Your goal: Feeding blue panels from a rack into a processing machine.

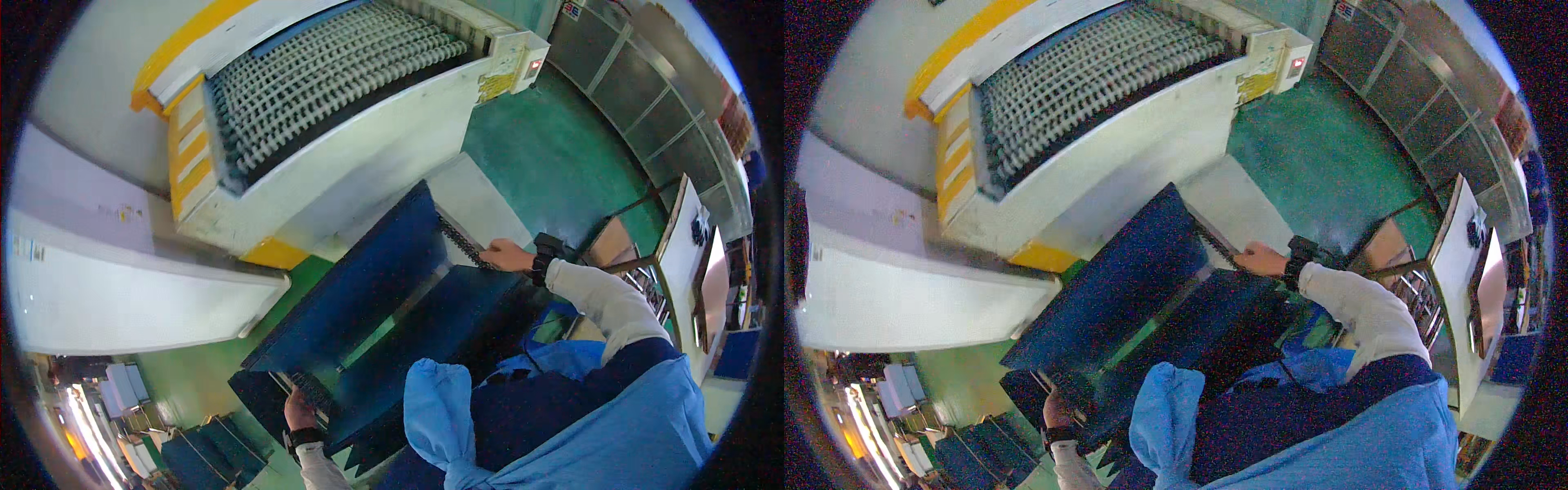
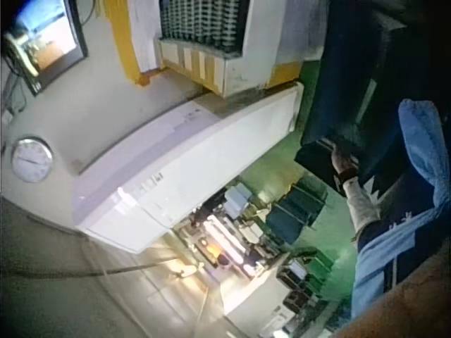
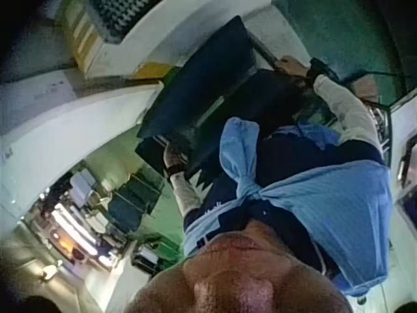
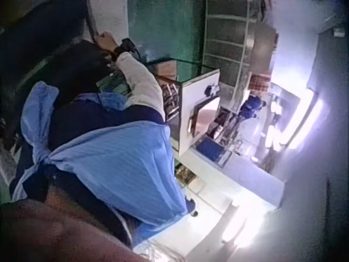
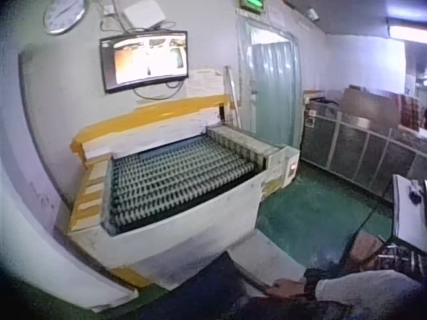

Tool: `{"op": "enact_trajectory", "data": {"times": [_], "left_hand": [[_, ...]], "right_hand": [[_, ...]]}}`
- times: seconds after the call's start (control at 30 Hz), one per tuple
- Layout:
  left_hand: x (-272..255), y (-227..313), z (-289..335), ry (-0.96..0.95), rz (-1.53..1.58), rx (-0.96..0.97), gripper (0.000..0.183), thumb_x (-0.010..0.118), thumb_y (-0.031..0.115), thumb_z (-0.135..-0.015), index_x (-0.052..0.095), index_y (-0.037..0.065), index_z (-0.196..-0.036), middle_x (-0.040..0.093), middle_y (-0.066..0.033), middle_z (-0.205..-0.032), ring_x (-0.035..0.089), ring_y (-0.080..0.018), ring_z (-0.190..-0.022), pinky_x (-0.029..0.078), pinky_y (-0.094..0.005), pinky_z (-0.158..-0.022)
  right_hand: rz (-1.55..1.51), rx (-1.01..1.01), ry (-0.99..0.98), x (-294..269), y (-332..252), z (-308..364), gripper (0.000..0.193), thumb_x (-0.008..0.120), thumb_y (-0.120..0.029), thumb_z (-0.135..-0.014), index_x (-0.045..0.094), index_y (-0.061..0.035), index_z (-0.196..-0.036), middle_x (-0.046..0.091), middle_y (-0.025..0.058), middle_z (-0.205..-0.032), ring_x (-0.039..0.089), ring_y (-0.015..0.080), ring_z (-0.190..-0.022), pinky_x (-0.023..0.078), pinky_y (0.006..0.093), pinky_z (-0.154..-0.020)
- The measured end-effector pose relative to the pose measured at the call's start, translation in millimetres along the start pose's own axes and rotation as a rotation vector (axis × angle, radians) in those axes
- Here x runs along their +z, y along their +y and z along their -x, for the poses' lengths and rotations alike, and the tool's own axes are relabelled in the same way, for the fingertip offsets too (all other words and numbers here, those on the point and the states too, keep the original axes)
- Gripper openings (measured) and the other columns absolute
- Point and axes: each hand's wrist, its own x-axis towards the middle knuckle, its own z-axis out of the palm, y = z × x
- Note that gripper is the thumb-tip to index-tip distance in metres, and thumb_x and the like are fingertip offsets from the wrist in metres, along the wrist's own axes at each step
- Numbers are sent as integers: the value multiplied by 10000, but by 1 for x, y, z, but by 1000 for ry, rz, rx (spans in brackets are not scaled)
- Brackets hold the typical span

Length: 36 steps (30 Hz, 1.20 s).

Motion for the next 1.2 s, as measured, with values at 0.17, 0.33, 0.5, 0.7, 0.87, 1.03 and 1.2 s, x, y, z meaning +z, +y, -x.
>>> {"op": "enact_trajectory", "data": {"times": [0.17, 0.33, 0.5, 0.7, 0.87, 1.03, 1.2], "left_hand": [[167, 17, -1, -54, -70, -56, 169, 582, 249, -937, 554, 153, -800, 493, 39, -636, 504, -111, -557, 378, -279, -488], [271, 7, -54, -139, -11, -70, 151, 572, 199, -937, 553, 135, -802, 517, 44, -640, 499, -99, -551, 375, -277, -474], [340, 15, -86, -71, -184, -37, 177, 598, 245, -931, 546, 138, -800, 514, 31, -637, 495, -111, -539, 350, -282, -462], [347, 19, -134, -141, -530, 113, 206, 604, 274, -929, 537, 127, -802, 523, 30, -644, 493, -118, -530, 366, -286, -471], [365, 37, -110, -112, -498, -39, 190, 611, 268, -922, 558, 87, -943, 566, 3, -730, 549, -121, -606, 416, -274, -513], [332, 12, -88, -222, -404, 25, 371, 586, 259, -926, 507, 52, -1224, 624, -37, -1015, 613, -147, -836, 486, -300, -633], [284, -50, -48, -141, -167, 97, 304, 552, 246, -938, 551, 54, -1174, 624, -56, -1040, 613, -162, -870, 492, -329, -651]], "right_hand": [[-33, 7, 86, -86, 72, -43, 483, 646, -472, -829, 657, 11, -824, 647, 136, -756, 609, 225, -708, 476, 387, -639], [-10, 48, 168, -163, 117, -101, 521, 643, -507, -818, 657, 14, -806, 655, 166, -732, 628, 273, -687, 481, 425, -636], [-89, 112, 131, -207, 140, -157, 500, 640, -507, -819, 668, -8, -826, 658, 105, -749, 622, 222, -721, 483, 398, -646], [-239, 147, 21, -215, 156, -214, 534, 631, -534, -823, 664, -1, -846, 640, 64, -788, 592, 158, -759, 476, 345, -676], [-357, 145, -49, -213, 181, -217, 510, 631, -540, -831, 672, -32, -846, 619, 36, -777, 571, 136, -746, 466, 326, -668], [-371, 191, -56, -238, 182, -190, 414, 670, -404, -867, 654, -21, -1023, 631, 10, -871, 560, 89, -785, 464, 281, -706], [-52, -262, 365, -271, 50, -129, 429, 715, -415, -794, 666, -35, -988, 657, 110, -979, 611, 235, -897, 484, 357, -801]]}}
